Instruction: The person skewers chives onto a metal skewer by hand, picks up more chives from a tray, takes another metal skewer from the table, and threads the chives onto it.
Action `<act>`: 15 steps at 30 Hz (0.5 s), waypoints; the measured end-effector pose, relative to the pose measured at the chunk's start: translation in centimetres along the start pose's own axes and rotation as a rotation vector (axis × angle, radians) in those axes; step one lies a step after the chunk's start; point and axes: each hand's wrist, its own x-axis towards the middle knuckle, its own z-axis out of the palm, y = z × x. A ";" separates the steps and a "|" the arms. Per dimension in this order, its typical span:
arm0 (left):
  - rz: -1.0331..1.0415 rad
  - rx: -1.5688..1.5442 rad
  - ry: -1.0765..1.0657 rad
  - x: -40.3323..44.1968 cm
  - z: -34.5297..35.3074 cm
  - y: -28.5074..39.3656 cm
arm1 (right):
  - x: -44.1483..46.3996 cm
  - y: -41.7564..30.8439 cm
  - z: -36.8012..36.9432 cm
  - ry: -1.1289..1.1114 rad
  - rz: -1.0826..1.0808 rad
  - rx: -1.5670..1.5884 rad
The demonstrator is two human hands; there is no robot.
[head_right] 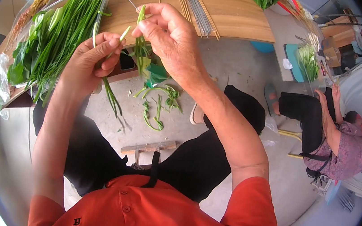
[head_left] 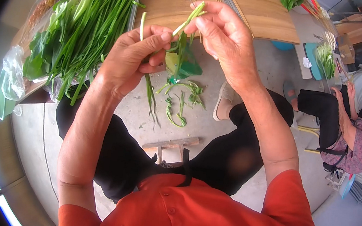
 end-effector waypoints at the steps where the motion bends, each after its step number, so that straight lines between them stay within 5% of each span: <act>1: 0.024 -0.016 0.037 0.0 -0.2 0.2 | 0.0 -0.1 -0.2 -0.018 0.041 0.022; 15: 0.127 -0.088 0.114 0.0 -1.1 1.1 | -1.0 0.1 1.1 -0.091 -0.047 -0.249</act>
